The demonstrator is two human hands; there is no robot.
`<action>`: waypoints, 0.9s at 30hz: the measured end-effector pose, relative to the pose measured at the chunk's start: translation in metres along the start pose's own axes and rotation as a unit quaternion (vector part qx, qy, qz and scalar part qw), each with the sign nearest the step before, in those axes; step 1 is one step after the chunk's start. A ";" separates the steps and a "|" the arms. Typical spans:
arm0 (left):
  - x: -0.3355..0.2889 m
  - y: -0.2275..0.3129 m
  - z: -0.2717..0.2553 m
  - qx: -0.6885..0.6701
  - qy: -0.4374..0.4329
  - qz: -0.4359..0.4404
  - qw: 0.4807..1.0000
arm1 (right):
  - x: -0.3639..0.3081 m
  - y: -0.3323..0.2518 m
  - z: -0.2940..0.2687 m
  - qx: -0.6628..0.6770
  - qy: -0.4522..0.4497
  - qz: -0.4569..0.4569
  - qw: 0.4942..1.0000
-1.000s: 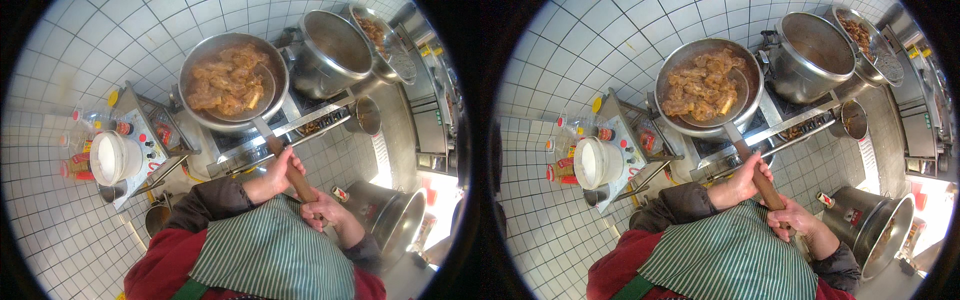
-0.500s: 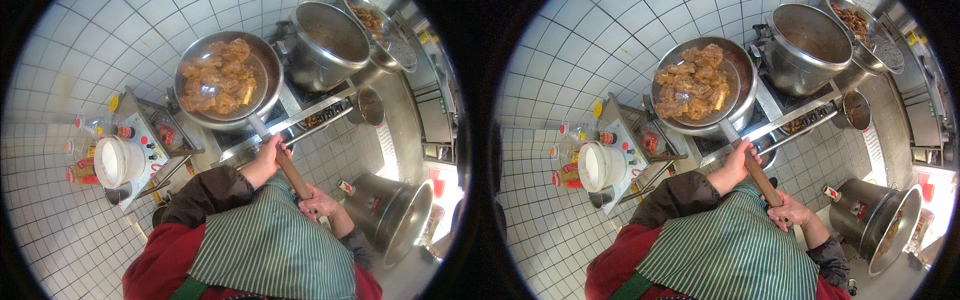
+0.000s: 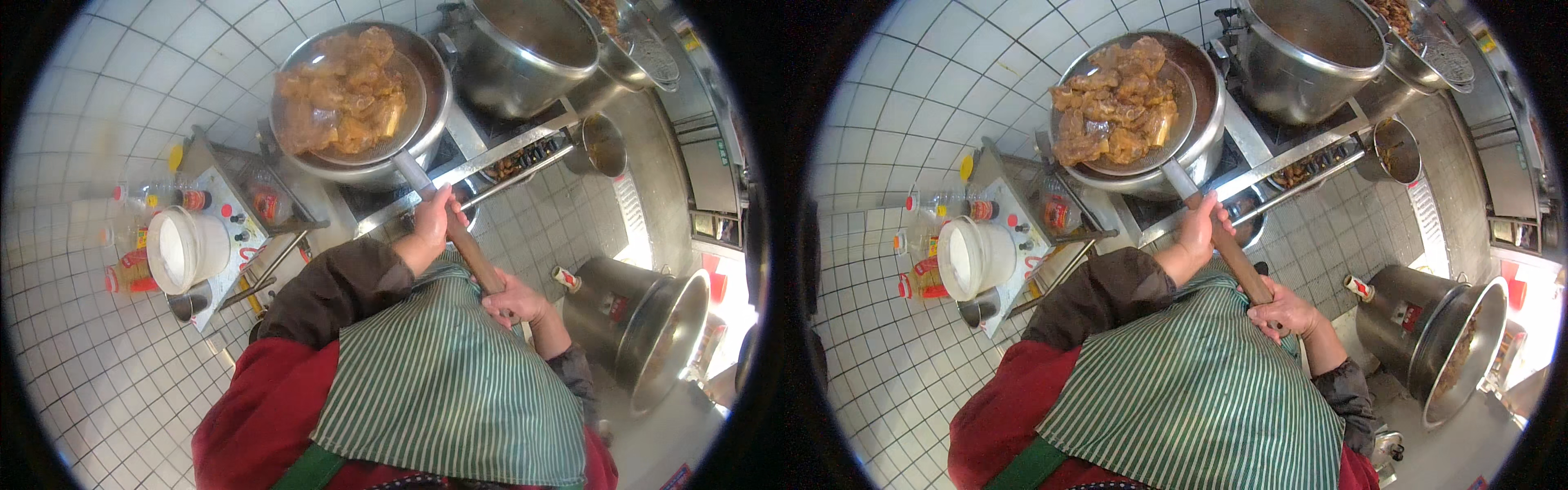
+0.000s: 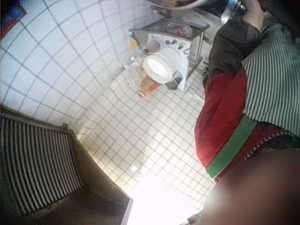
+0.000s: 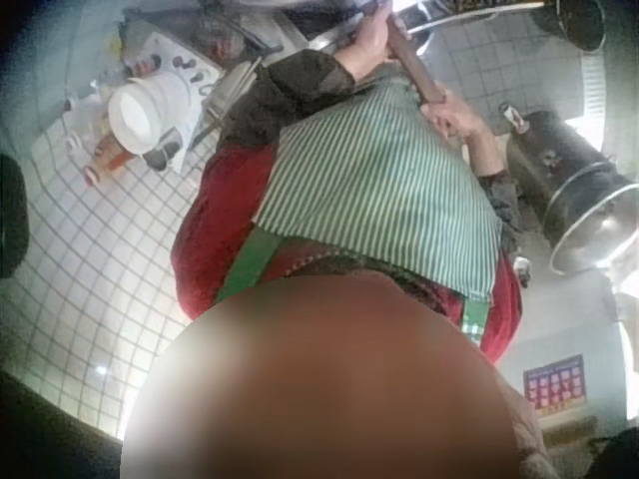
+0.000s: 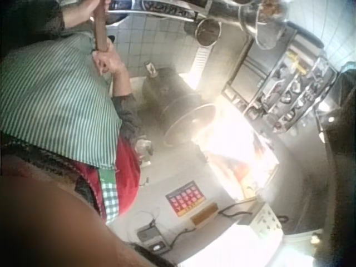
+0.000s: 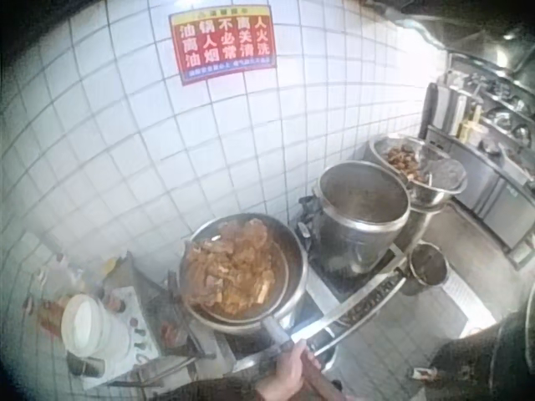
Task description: The person walks into a commercial kitchen and uses a large slotted ladle to scoop braised meat from a boiling pot into a metal bowl. The person repeats this scooping action multiple times, transferring meat from the pot to the bowl.
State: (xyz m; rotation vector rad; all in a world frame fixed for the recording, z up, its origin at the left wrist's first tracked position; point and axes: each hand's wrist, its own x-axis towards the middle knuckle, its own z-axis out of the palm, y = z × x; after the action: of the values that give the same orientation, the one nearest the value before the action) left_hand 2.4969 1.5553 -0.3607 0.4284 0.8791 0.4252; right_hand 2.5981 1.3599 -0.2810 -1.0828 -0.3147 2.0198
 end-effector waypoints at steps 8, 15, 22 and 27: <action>-0.002 0.002 -0.001 0.001 -0.001 0.009 1.000 | 0.001 0.000 0.006 -0.005 0.008 -0.002 1.000; -0.001 0.001 -0.005 0.000 0.000 0.015 1.000 | 0.003 0.006 0.005 0.018 0.006 0.006 1.000; 0.000 0.000 -0.006 -0.016 -0.001 0.022 1.000 | 0.006 0.011 0.004 0.030 -0.004 -0.005 1.000; -0.002 0.001 -0.008 -0.011 -0.014 0.019 1.000 | 0.005 0.010 0.007 0.035 -0.012 -0.005 0.999</action>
State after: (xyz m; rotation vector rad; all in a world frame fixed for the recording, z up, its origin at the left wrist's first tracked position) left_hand 2.4896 1.5567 -0.3637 0.4314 0.8389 0.4625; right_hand 2.5858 1.3583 -0.2857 -1.0120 -0.2590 2.0225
